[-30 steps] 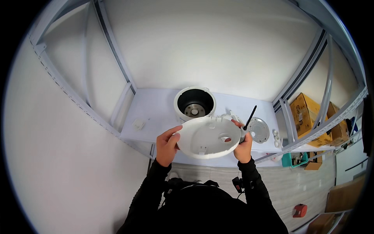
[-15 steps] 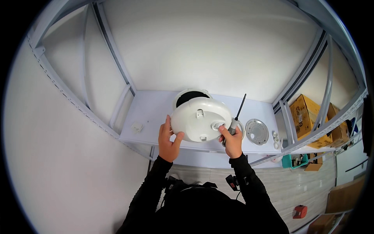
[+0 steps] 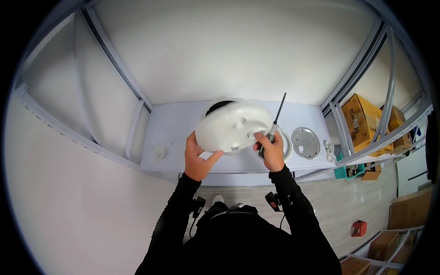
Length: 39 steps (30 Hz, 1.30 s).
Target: The person assembles a white cylindrical appliance on a white shelf. They use a screwdriver to attach a white plastic lid to the main body, then place a perforated metal tray inside the unit.
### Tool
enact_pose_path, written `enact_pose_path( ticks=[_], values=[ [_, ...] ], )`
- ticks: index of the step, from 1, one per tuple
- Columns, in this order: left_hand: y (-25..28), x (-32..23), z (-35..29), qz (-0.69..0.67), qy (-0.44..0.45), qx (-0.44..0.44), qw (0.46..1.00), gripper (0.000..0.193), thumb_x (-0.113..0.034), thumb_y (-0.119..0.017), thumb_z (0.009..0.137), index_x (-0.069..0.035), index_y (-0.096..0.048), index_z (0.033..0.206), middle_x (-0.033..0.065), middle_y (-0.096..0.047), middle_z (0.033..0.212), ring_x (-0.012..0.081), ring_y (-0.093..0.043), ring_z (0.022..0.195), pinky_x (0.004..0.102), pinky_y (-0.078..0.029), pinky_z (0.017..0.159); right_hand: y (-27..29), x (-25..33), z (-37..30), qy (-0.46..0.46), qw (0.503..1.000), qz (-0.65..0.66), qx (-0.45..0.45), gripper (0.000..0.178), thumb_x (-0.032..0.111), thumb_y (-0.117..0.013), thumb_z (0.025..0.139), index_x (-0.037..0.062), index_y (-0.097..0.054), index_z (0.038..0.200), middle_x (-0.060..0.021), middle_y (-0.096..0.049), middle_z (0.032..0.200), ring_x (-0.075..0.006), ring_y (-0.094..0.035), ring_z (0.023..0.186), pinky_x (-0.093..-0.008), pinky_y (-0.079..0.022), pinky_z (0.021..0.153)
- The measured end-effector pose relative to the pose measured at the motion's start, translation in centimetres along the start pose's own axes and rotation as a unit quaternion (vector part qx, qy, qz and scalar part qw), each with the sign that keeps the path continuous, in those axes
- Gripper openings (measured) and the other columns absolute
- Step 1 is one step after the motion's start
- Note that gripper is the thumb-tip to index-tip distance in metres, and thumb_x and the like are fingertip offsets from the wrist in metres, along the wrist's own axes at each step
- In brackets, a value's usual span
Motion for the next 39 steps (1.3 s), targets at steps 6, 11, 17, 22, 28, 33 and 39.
enact_pose_path(
  ticks=[6, 11, 17, 22, 28, 33, 39],
  values=[
    [-0.7, -0.7, -2.9, 0.100, -0.078, 0.140, 0.982, 0.068, -0.008, -0.086, 0.071, -0.005, -0.057, 0.133, 0.0144, -0.075, 0.113, 0.0322, -0.072, 0.106, 0.0422, -0.056, 0.098, 1.8, 1.8, -3.7, 0.165, 0.975, -0.126, 0.082, 0.053, 0.011, -0.082, 0.087, 0.0003, -0.057, 0.133, -0.0172, -0.066, 0.132, -0.0299, -0.063, 0.126, -0.0421, -0.050, 0.105],
    [-1.1, -0.6, -3.6, 0.102, -0.108, 0.164, 0.975, 0.063, -0.009, -0.086, 0.073, -0.006, -0.059, 0.130, 0.0160, -0.073, 0.110, 0.0328, -0.070, 0.112, 0.0460, -0.051, 0.104, 2.8, -0.6, -4.1, 0.089, 0.992, -0.060, 0.067, 0.059, 0.010, -0.082, 0.085, 0.0011, -0.054, 0.136, -0.0194, -0.065, 0.134, -0.0273, -0.063, 0.123, -0.0418, -0.052, 0.103],
    [-0.9, -1.2, -3.0, 0.079, -0.118, 0.142, 0.980, 0.065, -0.010, -0.088, 0.069, -0.007, -0.059, 0.127, 0.0122, -0.073, 0.103, 0.0324, -0.069, 0.107, 0.0498, -0.050, 0.106, 3.4, -1.7, -4.4, 0.081, 0.987, -0.112, 0.088, 0.061, 0.014, -0.083, 0.083, 0.0007, -0.052, 0.134, -0.0201, -0.062, 0.136, -0.0220, -0.066, 0.111, -0.0306, -0.059, 0.077],
    [-1.5, -1.0, -3.0, 0.090, -0.120, 0.147, 0.978, 0.068, -0.013, -0.090, 0.065, -0.008, -0.060, 0.126, 0.0098, -0.074, 0.101, 0.0336, -0.070, 0.102, 0.0501, -0.052, 0.105, 4.2, -2.0, -4.4, 0.094, 0.990, -0.067, 0.086, 0.061, 0.004, -0.082, 0.078, 0.0000, -0.053, 0.132, -0.0212, -0.063, 0.135, -0.0263, -0.064, 0.119, -0.0395, -0.055, 0.096],
    [-2.1, -1.2, -2.7, 0.119, -0.131, 0.135, 0.975, 0.067, -0.013, -0.090, 0.064, -0.009, -0.060, 0.124, 0.0105, -0.074, 0.099, 0.0338, -0.070, 0.101, 0.0483, -0.054, 0.100, 4.1, -0.9, -4.2, 0.139, 0.979, -0.108, 0.099, 0.057, 0.000, -0.080, 0.080, 0.0001, -0.054, 0.131, -0.0218, -0.064, 0.134, -0.0277, -0.064, 0.121, -0.0416, -0.053, 0.100],
    [-2.4, -1.8, -2.7, 0.115, -0.128, 0.126, 0.977, 0.068, -0.013, -0.091, 0.063, -0.009, -0.059, 0.124, 0.0102, -0.074, 0.097, 0.0338, -0.070, 0.101, 0.0479, -0.055, 0.099, 5.2, -2.3, -3.8, 0.081, 0.993, -0.032, 0.084, 0.058, 0.001, -0.081, 0.080, 0.0003, -0.054, 0.131, -0.0215, -0.064, 0.134, -0.0276, -0.064, 0.121, -0.0414, -0.053, 0.101],
    [-2.9, -2.2, -2.8, 0.117, -0.150, 0.126, 0.974, 0.071, -0.013, -0.091, 0.063, -0.009, -0.058, 0.126, 0.0095, -0.073, 0.097, 0.0322, -0.069, 0.096, 0.0500, -0.054, 0.100, 5.0, -1.5, -4.0, 0.117, 0.987, -0.056, 0.092, 0.061, 0.001, -0.083, 0.077, 0.0002, -0.055, 0.131, -0.0209, -0.064, 0.135, -0.0265, -0.064, 0.121, -0.0406, -0.053, 0.101]
  ],
)
Point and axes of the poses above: each hand's wrist, its own z-axis towards the middle knuckle, its own y-axis out of the back of the hand, x = y × z, the point moved 10 cm from there along z, towards the middle knuckle
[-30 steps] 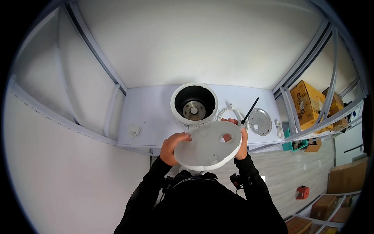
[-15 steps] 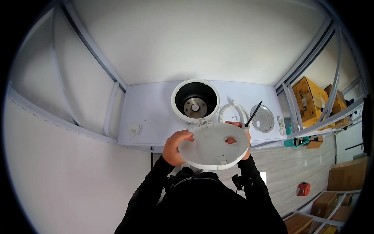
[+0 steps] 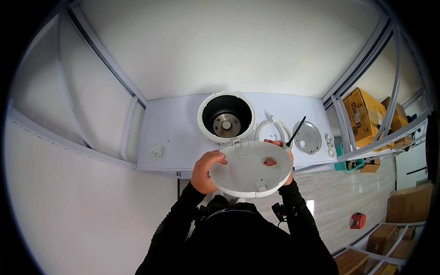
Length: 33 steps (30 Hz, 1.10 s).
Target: The person assembles a white cylindrical appliance on a white shelf. They use a screwdriver to attach a white plastic lid to the main body, then place a perforated metal tray inside the unit.
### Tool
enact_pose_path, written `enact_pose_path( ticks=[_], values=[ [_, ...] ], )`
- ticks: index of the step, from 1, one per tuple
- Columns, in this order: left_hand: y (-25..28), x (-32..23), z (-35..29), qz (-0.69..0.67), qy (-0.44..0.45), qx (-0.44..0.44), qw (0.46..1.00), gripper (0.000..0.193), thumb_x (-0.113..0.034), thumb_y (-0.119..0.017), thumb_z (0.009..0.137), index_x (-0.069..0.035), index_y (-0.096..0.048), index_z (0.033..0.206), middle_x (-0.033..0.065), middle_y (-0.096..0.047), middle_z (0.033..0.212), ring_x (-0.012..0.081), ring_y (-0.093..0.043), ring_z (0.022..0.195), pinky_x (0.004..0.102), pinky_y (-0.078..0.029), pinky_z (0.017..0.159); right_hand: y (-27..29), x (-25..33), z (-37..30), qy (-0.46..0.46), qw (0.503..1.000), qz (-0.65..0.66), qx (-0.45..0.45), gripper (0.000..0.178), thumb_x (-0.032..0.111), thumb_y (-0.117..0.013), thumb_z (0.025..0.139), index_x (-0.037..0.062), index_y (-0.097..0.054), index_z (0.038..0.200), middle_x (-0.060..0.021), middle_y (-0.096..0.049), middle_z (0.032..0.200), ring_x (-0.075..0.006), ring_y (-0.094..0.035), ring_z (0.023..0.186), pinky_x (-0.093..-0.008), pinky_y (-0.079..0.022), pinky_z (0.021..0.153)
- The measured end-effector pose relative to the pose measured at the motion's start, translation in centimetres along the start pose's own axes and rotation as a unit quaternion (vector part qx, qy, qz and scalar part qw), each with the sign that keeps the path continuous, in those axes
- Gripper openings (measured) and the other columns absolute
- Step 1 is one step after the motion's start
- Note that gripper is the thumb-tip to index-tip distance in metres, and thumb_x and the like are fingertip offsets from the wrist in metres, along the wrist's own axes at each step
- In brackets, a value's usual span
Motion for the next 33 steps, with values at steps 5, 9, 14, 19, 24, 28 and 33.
enact_pose_path(
  ticks=[5, 9, 14, 19, 24, 28, 33],
  values=[
    [-0.2, -0.1, 0.0, 0.012, -0.006, -0.008, 1.000, 0.070, -0.012, -0.091, 0.063, -0.009, -0.058, 0.126, 0.0087, -0.072, 0.096, 0.0304, -0.069, 0.093, 0.0506, -0.054, 0.100, 0.3, -0.2, 0.5, 0.001, 1.000, -0.023, 0.001, 0.062, -0.001, -0.082, 0.075, -0.0001, -0.056, 0.132, -0.0188, -0.065, 0.134, -0.0250, -0.064, 0.119, -0.0389, -0.053, 0.100],
    [-0.3, -0.3, 0.2, 0.022, -0.013, -0.009, 1.000, 0.070, -0.011, -0.090, 0.064, -0.010, -0.058, 0.126, 0.0084, -0.071, 0.094, 0.0305, -0.069, 0.090, 0.0509, -0.055, 0.099, 0.2, 0.0, 0.9, -0.005, 0.999, -0.048, 0.020, 0.059, -0.002, -0.080, 0.076, -0.0005, -0.058, 0.131, -0.0173, -0.066, 0.133, -0.0233, -0.065, 0.117, -0.0373, -0.053, 0.099],
    [-0.4, -0.5, 0.4, 0.032, -0.018, -0.010, 0.999, 0.068, -0.011, -0.089, 0.065, -0.009, -0.058, 0.125, 0.0083, -0.072, 0.093, 0.0314, -0.069, 0.088, 0.0509, -0.055, 0.097, 0.1, 0.7, 1.3, -0.004, 0.994, -0.096, 0.046, 0.055, -0.002, -0.079, 0.077, -0.0005, -0.060, 0.128, -0.0169, -0.066, 0.132, -0.0225, -0.064, 0.116, -0.0369, -0.053, 0.098],
    [-0.7, 0.6, -0.3, 0.024, 0.028, 0.002, 0.999, 0.070, -0.014, -0.088, 0.067, -0.007, -0.057, 0.129, 0.0133, -0.071, 0.110, 0.0377, -0.065, 0.110, 0.0529, -0.050, 0.105, 1.2, -2.2, 0.8, -0.066, 0.997, 0.027, 0.006, 0.053, 0.001, -0.081, 0.079, 0.0002, -0.060, 0.127, -0.0173, -0.065, 0.132, -0.0237, -0.064, 0.117, -0.0380, -0.053, 0.098],
    [-1.3, 4.4, -0.2, 0.067, 0.103, 0.011, 0.992, 0.071, -0.030, -0.083, 0.076, -0.006, -0.056, 0.137, 0.0186, -0.056, 0.144, 0.0420, -0.042, 0.144, 0.0589, -0.028, 0.119, 0.6, -1.7, 0.7, -0.087, 0.996, -0.010, 0.014, 0.054, 0.012, -0.086, 0.080, 0.0001, -0.060, 0.126, -0.0174, -0.064, 0.133, -0.0243, -0.062, 0.119, -0.0398, -0.050, 0.101],
    [-2.4, 5.2, 0.7, 0.196, 0.067, 0.107, 0.972, 0.067, -0.042, -0.075, 0.084, -0.008, -0.057, 0.138, 0.0156, -0.054, 0.148, 0.0401, -0.035, 0.150, 0.0618, -0.020, 0.122, 0.0, -0.6, 0.7, -0.036, 0.998, -0.049, 0.024, 0.057, 0.019, -0.089, 0.079, -0.0002, -0.060, 0.125, -0.0180, -0.064, 0.133, -0.0255, -0.061, 0.122, -0.0420, -0.047, 0.104],
    [-2.4, 6.3, 1.8, 0.210, 0.067, 0.117, 0.968, 0.061, -0.041, -0.072, 0.084, -0.008, -0.061, 0.134, 0.0118, -0.062, 0.137, 0.0355, -0.048, 0.139, 0.0578, -0.026, 0.120, -0.2, -0.2, 0.5, 0.031, 0.996, -0.080, 0.027, 0.056, 0.020, -0.088, 0.081, 0.0003, -0.059, 0.125, -0.0187, -0.064, 0.130, -0.0285, -0.060, 0.125, -0.0436, -0.046, 0.106]
  ],
)
Point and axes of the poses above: each hand's wrist, its own z-axis towards the middle knuckle, its own y-axis out of the back of the hand, x = y × z, the point moved 10 cm from there along z, towards the middle knuckle
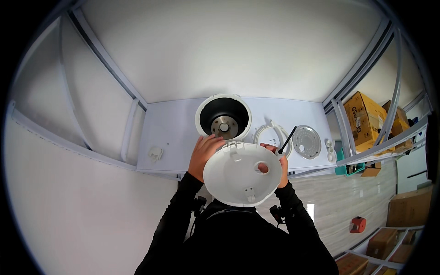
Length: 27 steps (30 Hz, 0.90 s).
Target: The person assembles a white cylindrical appliance on a white shelf. They use a screwdriver to attach a white plastic lid to the main body, then place a perforated metal tray inside the unit.
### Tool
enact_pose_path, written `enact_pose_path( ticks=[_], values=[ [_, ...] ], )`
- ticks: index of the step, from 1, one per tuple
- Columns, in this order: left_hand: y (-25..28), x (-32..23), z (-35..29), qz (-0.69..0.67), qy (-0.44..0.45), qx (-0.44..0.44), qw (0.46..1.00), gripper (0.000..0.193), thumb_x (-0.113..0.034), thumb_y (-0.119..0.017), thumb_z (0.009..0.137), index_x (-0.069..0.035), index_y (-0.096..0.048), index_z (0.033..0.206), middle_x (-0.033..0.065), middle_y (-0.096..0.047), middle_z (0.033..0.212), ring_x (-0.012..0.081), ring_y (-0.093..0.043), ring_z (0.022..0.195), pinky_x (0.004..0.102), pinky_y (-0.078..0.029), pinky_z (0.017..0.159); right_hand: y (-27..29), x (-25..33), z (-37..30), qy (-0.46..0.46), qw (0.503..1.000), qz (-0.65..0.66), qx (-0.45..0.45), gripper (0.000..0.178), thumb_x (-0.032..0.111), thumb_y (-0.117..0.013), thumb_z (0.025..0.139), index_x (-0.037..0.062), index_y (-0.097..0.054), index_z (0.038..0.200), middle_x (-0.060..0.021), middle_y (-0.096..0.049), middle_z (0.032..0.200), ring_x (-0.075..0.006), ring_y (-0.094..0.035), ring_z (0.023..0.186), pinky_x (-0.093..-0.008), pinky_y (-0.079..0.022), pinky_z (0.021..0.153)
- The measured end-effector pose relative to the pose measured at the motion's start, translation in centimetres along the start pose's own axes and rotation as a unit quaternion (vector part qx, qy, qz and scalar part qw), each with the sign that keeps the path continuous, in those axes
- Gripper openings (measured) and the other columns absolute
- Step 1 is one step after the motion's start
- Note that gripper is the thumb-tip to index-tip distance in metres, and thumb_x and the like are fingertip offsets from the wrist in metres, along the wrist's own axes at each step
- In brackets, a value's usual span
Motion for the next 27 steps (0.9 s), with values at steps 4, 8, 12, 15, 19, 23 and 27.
enact_pose_path(
  ticks=[4, 8, 12, 15, 19, 23, 27],
  values=[
    [0.8, 0.0, 1.2, -0.039, -0.038, -0.032, 0.998, 0.050, -0.035, -0.071, 0.084, -0.008, -0.067, 0.126, 0.0094, -0.067, 0.123, 0.0322, -0.058, 0.120, 0.0532, -0.031, 0.118, -0.3, -0.3, 0.0, -0.023, 0.999, 0.019, -0.016, 0.060, 0.026, -0.090, 0.079, 0.0011, -0.058, 0.123, -0.0177, -0.062, 0.129, -0.0284, -0.058, 0.126, -0.0444, -0.046, 0.105],
    [0.1, 0.8, 1.5, 0.001, -0.063, -0.071, 0.995, 0.042, -0.033, -0.070, 0.084, -0.009, -0.073, 0.119, 0.0082, -0.068, 0.118, 0.0295, -0.059, 0.110, 0.0503, -0.035, 0.113, -0.5, -0.1, 0.4, -0.045, 0.999, 0.026, -0.013, 0.064, 0.028, -0.091, 0.077, 0.0016, -0.056, 0.123, -0.0175, -0.061, 0.130, -0.0276, -0.058, 0.124, -0.0438, -0.047, 0.105],
    [-0.6, 0.6, 2.2, 0.004, -0.083, -0.062, 0.995, 0.038, -0.032, -0.071, 0.084, -0.011, -0.076, 0.115, 0.0055, -0.070, 0.112, 0.0267, -0.060, 0.106, 0.0474, -0.036, 0.109, -0.4, -0.4, 0.3, -0.016, 0.998, 0.064, -0.012, 0.056, 0.016, -0.087, 0.080, 0.0023, -0.057, 0.125, -0.0179, -0.062, 0.133, -0.0260, -0.059, 0.124, -0.0421, -0.046, 0.106],
    [-0.7, 0.6, 2.2, 0.004, -0.089, -0.071, 0.993, 0.035, -0.031, -0.070, 0.085, -0.012, -0.077, 0.113, 0.0034, -0.072, 0.109, 0.0251, -0.060, 0.105, 0.0468, -0.035, 0.109, -0.4, -0.7, 0.2, -0.016, 0.997, 0.072, -0.007, 0.057, 0.013, -0.086, 0.080, 0.0034, -0.056, 0.127, -0.0173, -0.061, 0.135, -0.0251, -0.059, 0.123, -0.0416, -0.047, 0.106],
    [-0.8, 0.8, 1.9, -0.003, -0.090, -0.093, 0.992, 0.031, -0.030, -0.071, 0.086, -0.014, -0.077, 0.111, 0.0025, -0.072, 0.108, 0.0239, -0.060, 0.105, 0.0494, -0.032, 0.110, -0.6, -0.8, 0.3, -0.028, 0.996, 0.085, -0.001, 0.056, 0.011, -0.085, 0.081, 0.0045, -0.055, 0.127, -0.0163, -0.060, 0.135, -0.0243, -0.059, 0.123, -0.0411, -0.047, 0.105],
    [-1.1, 0.4, 1.7, -0.021, -0.084, -0.093, 0.992, 0.025, -0.029, -0.072, 0.085, -0.015, -0.078, 0.105, 0.0016, -0.072, 0.106, 0.0231, -0.060, 0.104, 0.0514, -0.029, 0.111, -0.4, -0.5, 0.5, -0.053, 0.995, 0.085, -0.007, 0.056, 0.011, -0.085, 0.080, 0.0050, -0.055, 0.127, -0.0157, -0.061, 0.133, -0.0238, -0.059, 0.123, -0.0411, -0.048, 0.104],
    [-1.1, 0.2, 1.4, -0.034, -0.075, -0.097, 0.992, 0.022, -0.029, -0.072, 0.084, -0.016, -0.078, 0.101, 0.0007, -0.072, 0.103, 0.0221, -0.060, 0.103, 0.0505, -0.028, 0.110, -0.7, 0.4, 0.6, -0.051, 0.997, 0.063, 0.019, 0.058, 0.010, -0.086, 0.078, 0.0051, -0.055, 0.127, -0.0154, -0.061, 0.131, -0.0238, -0.060, 0.120, -0.0412, -0.048, 0.103]
  ],
)
Point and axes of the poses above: each hand's wrist, its own z-axis towards the middle knuckle, its own y-axis out of the back of the hand, x = y × z, the point moved 10 cm from there along z, towards the middle knuckle
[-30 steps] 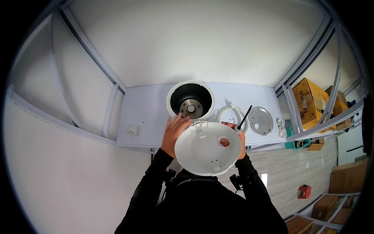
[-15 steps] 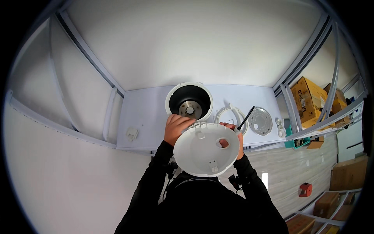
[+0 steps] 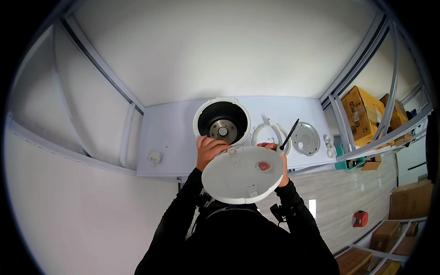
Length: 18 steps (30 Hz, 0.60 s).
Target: The person assembles a white cylindrical appliance on a white shelf. They use a screwdriver to attach a white plastic lid to the main body, then place a perforated metal tray inside the unit.
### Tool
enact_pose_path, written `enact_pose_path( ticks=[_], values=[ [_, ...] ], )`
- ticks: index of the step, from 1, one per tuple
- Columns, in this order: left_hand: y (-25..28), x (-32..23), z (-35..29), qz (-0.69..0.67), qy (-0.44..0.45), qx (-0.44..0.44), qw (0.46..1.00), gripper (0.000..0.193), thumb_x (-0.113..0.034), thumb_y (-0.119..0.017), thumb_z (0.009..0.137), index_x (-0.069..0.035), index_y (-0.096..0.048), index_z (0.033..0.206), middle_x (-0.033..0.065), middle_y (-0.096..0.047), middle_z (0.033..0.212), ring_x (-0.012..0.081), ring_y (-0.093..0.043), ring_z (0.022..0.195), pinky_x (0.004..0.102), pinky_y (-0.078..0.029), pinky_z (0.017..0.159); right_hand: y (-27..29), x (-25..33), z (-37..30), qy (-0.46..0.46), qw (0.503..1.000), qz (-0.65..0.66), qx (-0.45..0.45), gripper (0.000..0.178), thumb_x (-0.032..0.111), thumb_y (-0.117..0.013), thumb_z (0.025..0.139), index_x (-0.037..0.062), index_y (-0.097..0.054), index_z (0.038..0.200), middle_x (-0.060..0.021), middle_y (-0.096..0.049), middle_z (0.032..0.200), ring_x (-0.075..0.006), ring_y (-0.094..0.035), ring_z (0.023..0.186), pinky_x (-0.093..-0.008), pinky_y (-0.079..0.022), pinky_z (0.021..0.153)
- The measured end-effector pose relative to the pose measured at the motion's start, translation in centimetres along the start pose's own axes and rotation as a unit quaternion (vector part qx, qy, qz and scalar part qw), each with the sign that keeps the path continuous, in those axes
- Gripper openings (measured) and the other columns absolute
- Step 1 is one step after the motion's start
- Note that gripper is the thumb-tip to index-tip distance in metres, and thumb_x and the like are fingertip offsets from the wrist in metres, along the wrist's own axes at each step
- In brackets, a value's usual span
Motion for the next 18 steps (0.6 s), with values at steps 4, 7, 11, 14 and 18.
enact_pose_path(
  ticks=[4, 7, 11, 14, 18],
  values=[
    [0.1, -0.1, 0.0, -0.001, -0.003, 0.008, 1.000, 0.021, -0.029, -0.073, 0.082, -0.017, -0.077, 0.099, -0.0001, -0.071, 0.100, 0.0210, -0.060, 0.103, 0.0487, -0.029, 0.109, 0.0, -0.2, -0.1, -0.023, 1.000, -0.012, -0.016, 0.060, 0.009, -0.087, 0.076, 0.0046, -0.054, 0.126, -0.0158, -0.061, 0.130, -0.0241, -0.060, 0.119, -0.0407, -0.048, 0.103],
    [0.1, 0.2, -0.1, -0.004, -0.003, 0.021, 1.000, 0.022, -0.028, -0.073, 0.081, -0.017, -0.077, 0.099, -0.0010, -0.071, 0.099, 0.0202, -0.060, 0.102, 0.0470, -0.030, 0.108, 0.0, -0.7, 0.1, -0.040, 0.998, -0.013, -0.042, 0.060, 0.008, -0.085, 0.077, 0.0035, -0.053, 0.127, -0.0164, -0.061, 0.130, -0.0243, -0.060, 0.120, -0.0404, -0.048, 0.104],
    [0.2, -0.2, 0.0, 0.013, -0.018, 0.018, 1.000, 0.023, -0.025, -0.075, 0.078, -0.017, -0.077, 0.099, -0.0016, -0.071, 0.099, 0.0200, -0.060, 0.102, 0.0462, -0.031, 0.107, -0.3, -0.6, 0.9, -0.015, 0.999, 0.006, -0.045, 0.057, 0.004, -0.079, 0.080, 0.0021, -0.050, 0.129, -0.0168, -0.060, 0.131, -0.0249, -0.059, 0.123, -0.0415, -0.046, 0.107],
    [0.3, 0.2, -0.2, 0.041, -0.012, 0.009, 0.999, 0.031, -0.028, -0.082, 0.072, -0.017, -0.077, 0.100, -0.0008, -0.071, 0.100, 0.0206, -0.059, 0.101, 0.0468, -0.034, 0.105, -0.9, -0.2, 1.6, -0.071, 0.995, 0.024, -0.064, 0.047, -0.001, -0.071, 0.086, 0.0004, -0.049, 0.128, -0.0153, -0.067, 0.114, -0.0226, -0.070, 0.099, -0.0342, -0.056, 0.086],
    [-1.1, 2.8, -0.8, -0.058, 0.150, 0.023, 0.987, 0.059, -0.038, -0.094, 0.067, -0.012, -0.072, 0.114, 0.0075, -0.072, 0.109, 0.0269, -0.065, 0.104, 0.0442, -0.048, 0.096, -1.9, 0.7, 3.3, -0.109, 0.990, 0.026, -0.082, 0.035, 0.008, -0.071, 0.094, -0.0005, -0.054, 0.122, -0.0107, -0.069, 0.099, -0.0176, -0.071, 0.076, -0.0282, -0.056, 0.064]
  ],
)
Point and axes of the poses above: each hand's wrist, its own z-axis towards the middle knuckle, its own y-axis out of the back of the hand, x = y × z, the point moved 10 cm from there along z, towards the middle knuckle
